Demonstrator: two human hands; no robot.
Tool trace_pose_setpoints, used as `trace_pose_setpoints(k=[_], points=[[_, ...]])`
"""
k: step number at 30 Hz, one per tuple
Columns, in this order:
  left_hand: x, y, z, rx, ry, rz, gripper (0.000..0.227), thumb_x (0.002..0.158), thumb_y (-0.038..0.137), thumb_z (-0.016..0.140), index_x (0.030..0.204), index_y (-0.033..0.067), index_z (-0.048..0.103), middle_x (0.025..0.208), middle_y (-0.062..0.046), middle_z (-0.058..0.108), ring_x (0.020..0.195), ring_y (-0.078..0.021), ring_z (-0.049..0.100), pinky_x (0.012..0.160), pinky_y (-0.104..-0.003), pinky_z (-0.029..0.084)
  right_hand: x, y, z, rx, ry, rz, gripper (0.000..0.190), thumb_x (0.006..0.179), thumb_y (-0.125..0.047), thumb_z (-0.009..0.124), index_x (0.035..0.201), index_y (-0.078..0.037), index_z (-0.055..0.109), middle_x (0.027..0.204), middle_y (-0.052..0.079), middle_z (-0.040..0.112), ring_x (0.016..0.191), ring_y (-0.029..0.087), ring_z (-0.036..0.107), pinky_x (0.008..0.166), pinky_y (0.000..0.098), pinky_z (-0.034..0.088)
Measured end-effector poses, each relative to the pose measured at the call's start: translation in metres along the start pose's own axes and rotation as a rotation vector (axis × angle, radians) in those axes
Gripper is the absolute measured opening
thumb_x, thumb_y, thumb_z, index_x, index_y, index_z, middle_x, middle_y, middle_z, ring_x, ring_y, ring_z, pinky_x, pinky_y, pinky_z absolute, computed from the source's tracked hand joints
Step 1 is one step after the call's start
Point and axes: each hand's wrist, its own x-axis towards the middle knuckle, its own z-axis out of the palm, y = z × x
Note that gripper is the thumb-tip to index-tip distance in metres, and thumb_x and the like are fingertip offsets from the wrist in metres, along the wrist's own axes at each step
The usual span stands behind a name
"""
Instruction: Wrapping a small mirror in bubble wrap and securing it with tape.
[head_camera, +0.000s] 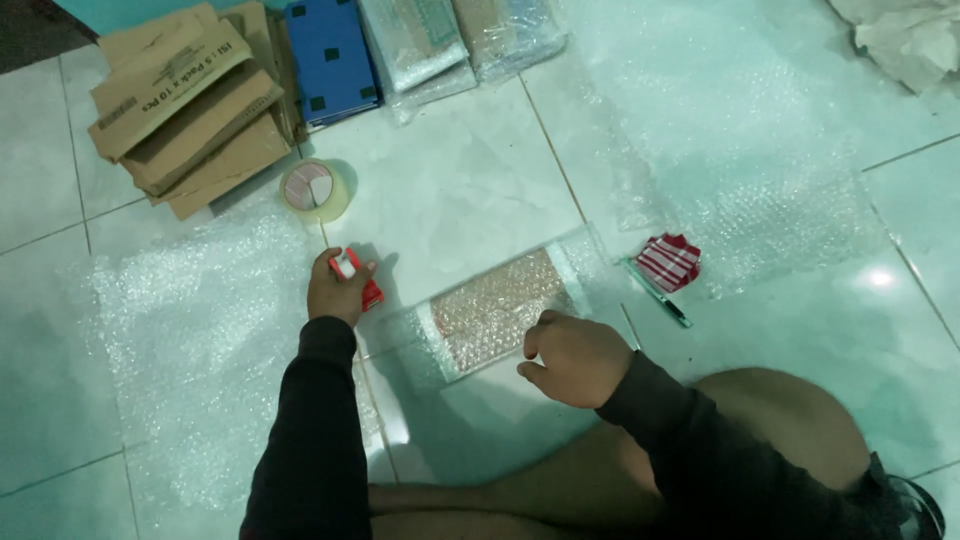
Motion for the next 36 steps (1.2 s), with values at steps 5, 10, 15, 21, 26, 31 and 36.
trace_pose_setpoints(k=[5,10,15,21,26,31,36], points=[[0.000,0.000,0.004,0.149,0.112,0.010,0.089,0.091,0.046,0.077,0.161,0.0110,0.033,0.147,-0.028,0.051,0.138,-0.0389,0.050,0.115,-0.047,0.042,0.001,-0.001,-0.003,-0.012,0.006,0.028,0.028,0.097,-0.036,0.060,0.107,-0.016,0.077,0.110,0.012,0.071,0.095,0.039,0.072,0.075,0.0462,0.061],[-0.002,-0.009,0.008,0.303,0.199,0.042,0.097,0.092,0.059,0.067,0.159,0.0036,0.026,0.140,-0.027,0.055,0.133,-0.0407,0.054,0.110,-0.049,0.046,-0.005,0.012,-0.021,0.049,0.079,0.017,0.026,0.096,-0.030,0.059,0.108,-0.017,0.078,0.113,0.015,0.072,0.103,0.041,0.071,0.082,0.0471,0.060],[-0.176,0.074,0.012,0.222,-0.019,0.232,0.068,0.095,0.027,0.065,0.150,-0.0051,0.041,0.138,-0.029,0.056,0.134,-0.0408,0.053,0.115,-0.052,0.041,-0.032,0.028,-0.060,0.213,0.215,0.002,0.025,0.094,-0.018,0.061,0.109,-0.012,0.080,0.118,0.020,0.072,0.110,0.042,0.071,0.088,0.0484,0.060],[-0.284,0.064,0.063,0.152,-0.697,0.259,0.065,0.083,0.035,0.070,0.141,0.0102,0.058,0.115,-0.009,0.073,0.094,-0.0187,0.070,0.084,-0.029,0.058,-0.066,0.035,-0.092,0.396,0.409,0.204,0.021,0.091,-0.023,0.071,0.103,-0.009,0.082,0.075,0.005,0.073,0.060,0.016,0.056,0.058,0.0285,0.046],[-0.239,0.032,0.094,0.456,-0.413,0.388,0.052,0.093,0.028,0.063,0.140,0.0091,0.055,0.129,-0.018,0.063,0.125,-0.0365,0.062,0.102,-0.045,0.055,-0.056,0.046,-0.086,0.595,0.333,0.286,0.027,0.097,-0.021,0.067,0.119,-0.012,0.079,0.109,0.017,0.078,0.102,0.027,0.072,0.088,0.0391,0.057],[-0.228,0.031,0.104,0.529,-0.388,0.439,0.050,0.093,0.029,0.063,0.138,0.0102,0.057,0.136,-0.017,0.055,0.133,-0.0372,0.052,0.107,-0.045,0.050,-0.014,0.068,-0.061,0.605,0.337,0.121,0.026,0.095,-0.017,0.070,0.118,-0.009,0.078,0.106,0.021,0.078,0.101,0.029,0.073,0.088,0.0407,0.059],[-0.219,0.023,0.110,0.573,-0.411,0.438,0.058,0.091,0.033,0.065,0.144,0.0128,0.051,0.151,-0.020,0.039,0.144,-0.0427,0.036,0.115,-0.052,0.041,0.009,0.068,-0.051,0.502,0.258,0.115,0.029,0.096,-0.025,0.067,0.121,-0.016,0.078,0.106,0.013,0.080,0.104,0.028,0.074,0.089,0.0399,0.060]])
